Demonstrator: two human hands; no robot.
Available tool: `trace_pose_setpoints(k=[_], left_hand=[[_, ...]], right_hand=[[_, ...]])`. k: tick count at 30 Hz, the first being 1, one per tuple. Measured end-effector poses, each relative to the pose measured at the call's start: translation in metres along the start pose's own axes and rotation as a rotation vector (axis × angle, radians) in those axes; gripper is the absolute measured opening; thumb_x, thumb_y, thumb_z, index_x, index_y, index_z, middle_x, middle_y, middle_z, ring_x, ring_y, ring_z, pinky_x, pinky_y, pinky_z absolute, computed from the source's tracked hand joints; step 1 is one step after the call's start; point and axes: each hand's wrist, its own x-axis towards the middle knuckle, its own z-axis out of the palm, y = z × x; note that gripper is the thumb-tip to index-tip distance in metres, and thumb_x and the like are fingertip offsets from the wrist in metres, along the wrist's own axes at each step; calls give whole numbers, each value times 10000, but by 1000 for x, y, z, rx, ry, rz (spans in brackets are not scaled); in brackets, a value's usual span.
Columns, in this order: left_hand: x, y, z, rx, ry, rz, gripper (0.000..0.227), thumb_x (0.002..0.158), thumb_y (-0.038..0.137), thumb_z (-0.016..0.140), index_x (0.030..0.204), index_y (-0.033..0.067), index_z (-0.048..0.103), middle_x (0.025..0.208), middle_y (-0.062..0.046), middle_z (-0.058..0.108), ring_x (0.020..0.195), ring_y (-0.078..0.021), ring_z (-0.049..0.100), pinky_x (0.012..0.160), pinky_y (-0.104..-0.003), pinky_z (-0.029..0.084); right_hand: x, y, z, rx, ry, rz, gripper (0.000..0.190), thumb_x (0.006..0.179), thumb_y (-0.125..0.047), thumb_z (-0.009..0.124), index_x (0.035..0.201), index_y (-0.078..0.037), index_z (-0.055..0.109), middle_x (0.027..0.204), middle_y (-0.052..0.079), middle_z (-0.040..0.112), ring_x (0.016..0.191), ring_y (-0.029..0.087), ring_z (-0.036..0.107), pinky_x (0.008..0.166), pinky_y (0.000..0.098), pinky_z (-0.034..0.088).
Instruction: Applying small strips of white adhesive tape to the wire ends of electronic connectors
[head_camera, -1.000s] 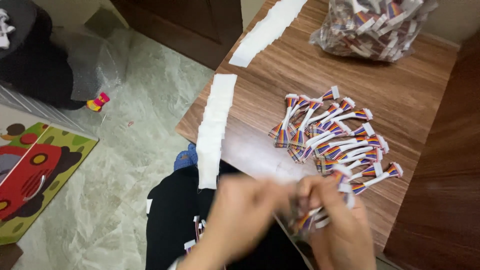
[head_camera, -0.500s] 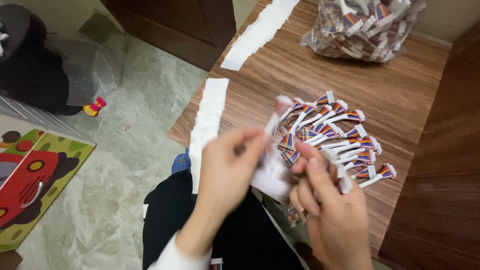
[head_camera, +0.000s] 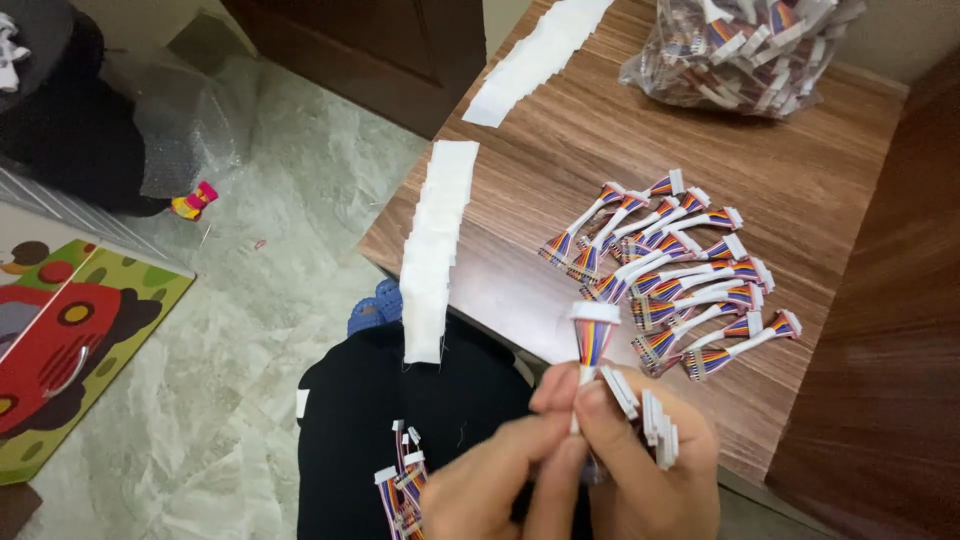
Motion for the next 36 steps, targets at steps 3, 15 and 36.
trace_pose_setpoints(k=[3,15,36], left_hand=[[-12,-6,-1,79,34,64,102,603,71,727,703,82,707,647,-15,753,551,-80,750,539,-159,596],[-27,-24,-2,-279,-120,-227,72,686,20,690,755,15,706,650,-99,752,550,-131,737,526,-208,607],[73,-28,10,205,-274,-75,164,797,184,584,785,102,726,614,12,704,486,-116,617,463,-228,488]], right_hand=[[-6,4,-2,44,-5,54,230,859,-59,515,764,121,623,784,252,666,713,256,604,648,330,480],[3,8,-10,118,8,283,417,901,-223,496,644,91,590,670,264,647,500,233,529,455,310,406],[25,-1,-35,353,101,-43,203,952,-154,480,847,11,534,532,50,452,474,130,397,453,248,312]])
